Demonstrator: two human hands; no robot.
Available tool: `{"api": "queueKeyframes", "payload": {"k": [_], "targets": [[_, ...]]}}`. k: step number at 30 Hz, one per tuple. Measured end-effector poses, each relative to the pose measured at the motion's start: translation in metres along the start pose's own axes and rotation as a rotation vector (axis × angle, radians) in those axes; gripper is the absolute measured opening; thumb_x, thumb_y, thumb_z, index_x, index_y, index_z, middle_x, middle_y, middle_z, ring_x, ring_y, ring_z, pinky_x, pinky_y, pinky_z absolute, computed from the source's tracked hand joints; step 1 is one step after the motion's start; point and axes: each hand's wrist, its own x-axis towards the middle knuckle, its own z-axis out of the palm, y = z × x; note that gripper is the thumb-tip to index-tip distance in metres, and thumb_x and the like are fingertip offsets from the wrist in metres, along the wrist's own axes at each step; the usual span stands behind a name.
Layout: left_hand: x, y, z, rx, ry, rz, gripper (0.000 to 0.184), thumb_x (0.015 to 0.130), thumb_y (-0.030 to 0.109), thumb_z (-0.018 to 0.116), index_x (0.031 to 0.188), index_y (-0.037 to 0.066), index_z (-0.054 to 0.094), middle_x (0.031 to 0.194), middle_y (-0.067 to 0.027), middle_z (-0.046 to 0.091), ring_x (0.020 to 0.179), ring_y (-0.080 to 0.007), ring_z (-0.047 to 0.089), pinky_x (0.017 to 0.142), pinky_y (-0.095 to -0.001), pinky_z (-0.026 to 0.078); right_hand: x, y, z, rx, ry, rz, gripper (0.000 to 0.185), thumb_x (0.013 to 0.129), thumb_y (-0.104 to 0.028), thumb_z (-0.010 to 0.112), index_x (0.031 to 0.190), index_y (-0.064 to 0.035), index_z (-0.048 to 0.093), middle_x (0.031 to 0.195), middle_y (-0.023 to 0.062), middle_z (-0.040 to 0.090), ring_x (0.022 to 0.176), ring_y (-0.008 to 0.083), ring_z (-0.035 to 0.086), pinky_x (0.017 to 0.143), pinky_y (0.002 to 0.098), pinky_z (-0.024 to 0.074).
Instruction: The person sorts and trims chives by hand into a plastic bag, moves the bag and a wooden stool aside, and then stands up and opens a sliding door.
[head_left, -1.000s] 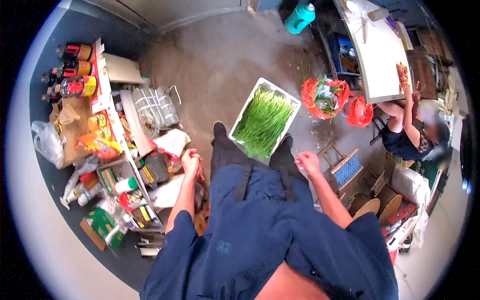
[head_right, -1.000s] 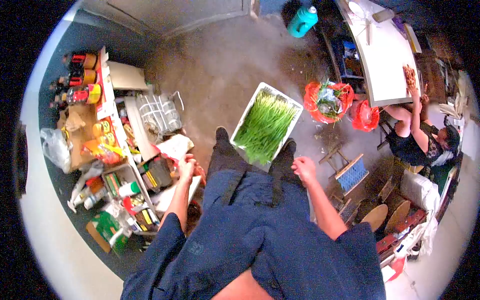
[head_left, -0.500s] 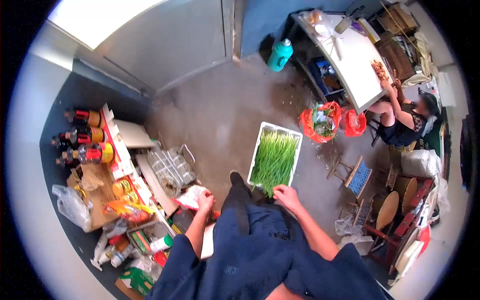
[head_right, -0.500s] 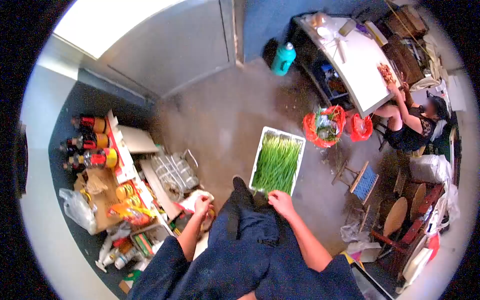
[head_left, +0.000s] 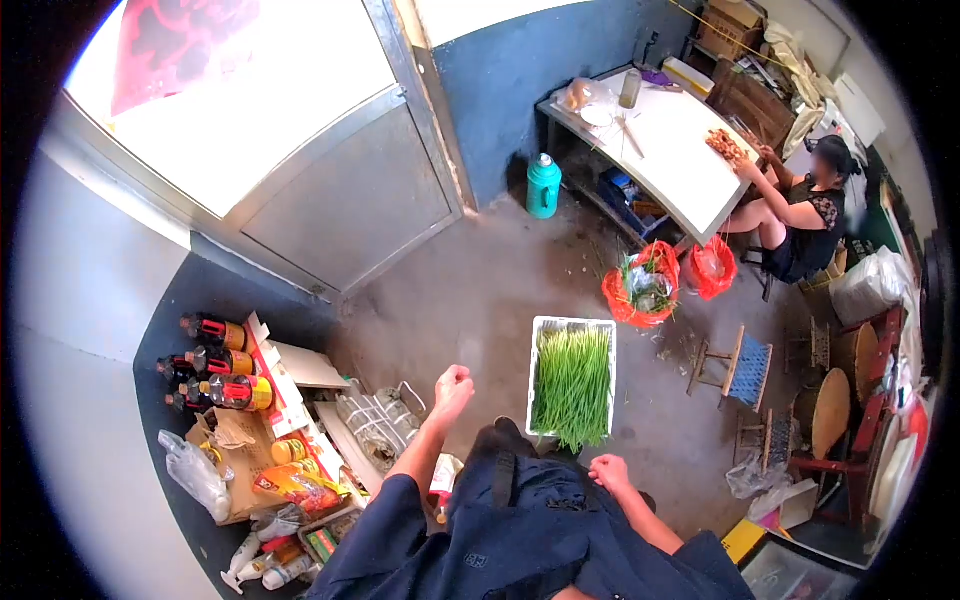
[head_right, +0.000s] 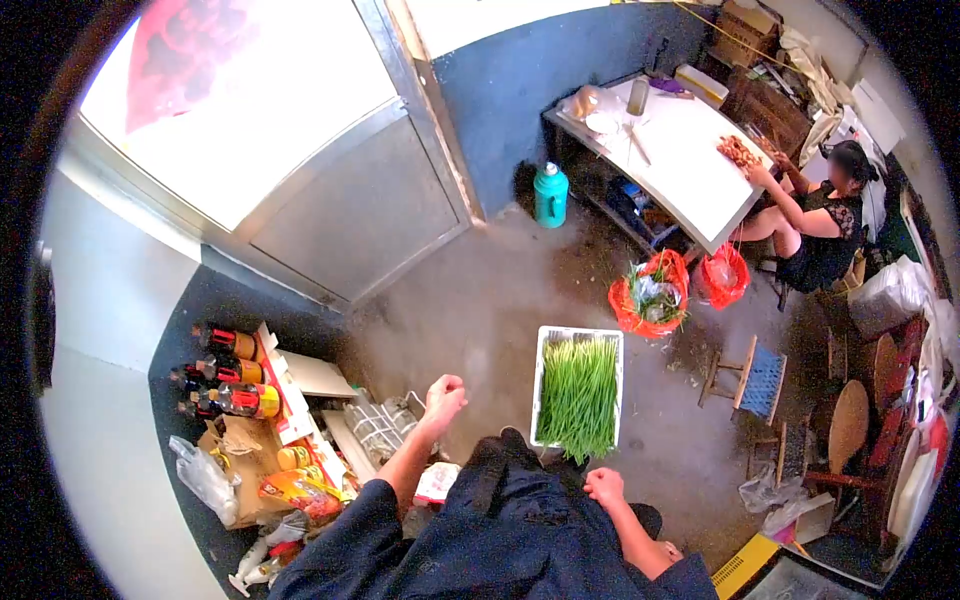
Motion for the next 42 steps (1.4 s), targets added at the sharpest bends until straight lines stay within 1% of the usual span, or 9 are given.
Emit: {"api": "queueKeyframes", "payload": {"k": [3,8,13,16,18,22,26,32,42], "targets": [[0.002,0.020,0.011,-0.050,-0.016,0.027,0.023,0.079,0.003,0.055,0.101,0.001,0.057,0.080,-0.0052,0.060,0.063,-0.0130,0.060,0.056,-0.0274,0.048,0.007,0.026,-0.007,-0.428,0.019,-0.280,0.014,0.081,-0.012,0.062,0.088,-0.0018,0.068,0.076,0.0072,0.068,0.067,0.0129,0.065,0.055,0.0255,0.0523],[0.035,0.065,0.010,-0.041,-0.052,0.063,0.026,0.075,0.005,0.054,0.100,0.000,0.059,0.075,-0.0057,0.060,0.065,-0.0143,0.060,0.058,-0.0298,0.049,-0.003,0.016,-0.017,0.161,-0.020,0.032,0.015,0.083,-0.013,0.061,0.093,-0.0021,0.064,0.077,0.0085,0.066,0.064,0.0153,0.064,0.052,0.0258,0.0515],[0.152,0.104,-0.010,-0.013,-0.061,0.181,0.022,0.077,0.000,0.053,0.098,0.002,0.057,0.075,-0.0030,0.058,0.061,-0.0120,0.058,0.053,-0.0267,0.046,0.010,-0.016,-0.010,0.356,0.103,0.113,0.013,0.085,-0.010,0.059,0.094,-0.0005,0.062,0.078,0.0086,0.065,0.063,0.0159,0.065,0.048,0.0257,0.0504],[0.246,0.143,-0.033,0.152,0.056,0.469,0.021,0.074,0.001,0.054,0.095,0.002,0.058,0.076,-0.0048,0.058,0.063,-0.0127,0.059,0.055,-0.0288,0.047,0.032,-0.040,0.015,0.377,0.175,0.155,0.012,0.085,-0.009,0.058,0.089,0.0005,0.063,0.078,0.0083,0.065,0.063,0.0162,0.066,0.047,0.0262,0.0504],[0.293,0.193,-0.051,0.176,0.067,0.424,0.029,0.072,0.007,0.058,0.100,0.001,0.060,0.091,-0.0145,0.062,0.085,-0.0265,0.062,0.076,-0.0363,0.050,0.047,-0.058,0.037,0.371,0.200,0.169,0.012,0.085,-0.010,0.058,0.089,0.0001,0.063,0.077,0.0082,0.065,0.064,0.0163,0.066,0.047,0.0260,0.0507],[0.370,0.294,-0.086,0.431,0.166,0.548,0.034,0.072,0.011,0.060,0.105,0.004,0.059,0.105,-0.0152,0.059,0.103,-0.0321,0.056,0.090,-0.0403,0.045,0.067,-0.156,0.096,0.232,0.129,0.155,0.017,0.086,-0.014,0.059,0.094,-0.0010,0.065,0.082,0.0075,0.066,0.067,0.0155,0.066,0.052,0.0267,0.0519],[0.469,0.357,-0.104,0.715,0.217,0.701,0.038,0.073,0.011,0.060,0.111,0.005,0.056,0.119,-0.0152,0.052,0.109,-0.0352,0.054,0.092,-0.0424,0.045,0.071,-0.247,0.141,0.349,0.080,-0.059,0.019,0.088,-0.015,0.059,0.099,0.0004,0.065,0.086,0.0076,0.067,0.075,0.0138,0.067,0.061,0.0253,0.0521],[0.574,0.422,-0.119,1.036,0.210,0.881,0.046,0.074,0.011,0.062,0.119,0.008,0.052,0.130,-0.0135,0.046,0.108,-0.0360,0.057,0.089,-0.0444,0.048,0.066,-0.257,0.168,0.290,0.030,0.051,0.021,0.089,-0.015,0.058,0.103,0.0002,0.063,0.089,0.0071,0.067,0.077,0.0148,0.066,0.063,0.0258,0.0517],[0.662,0.408,-0.139,1.548,-0.019,0.523,0.027,0.073,0.018,0.061,0.096,0.004,0.063,0.100,-0.0186,0.065,0.098,-0.0349,0.062,0.081,-0.0469,0.051,0.032,-0.197,0.152,0.287,0.325,0.417,0.016,0.083,-0.012,0.061,0.093,-0.0015,0.067,0.079,0.0062,0.067,0.067,0.0138,0.067,0.052,0.0258,0.0525]]}}
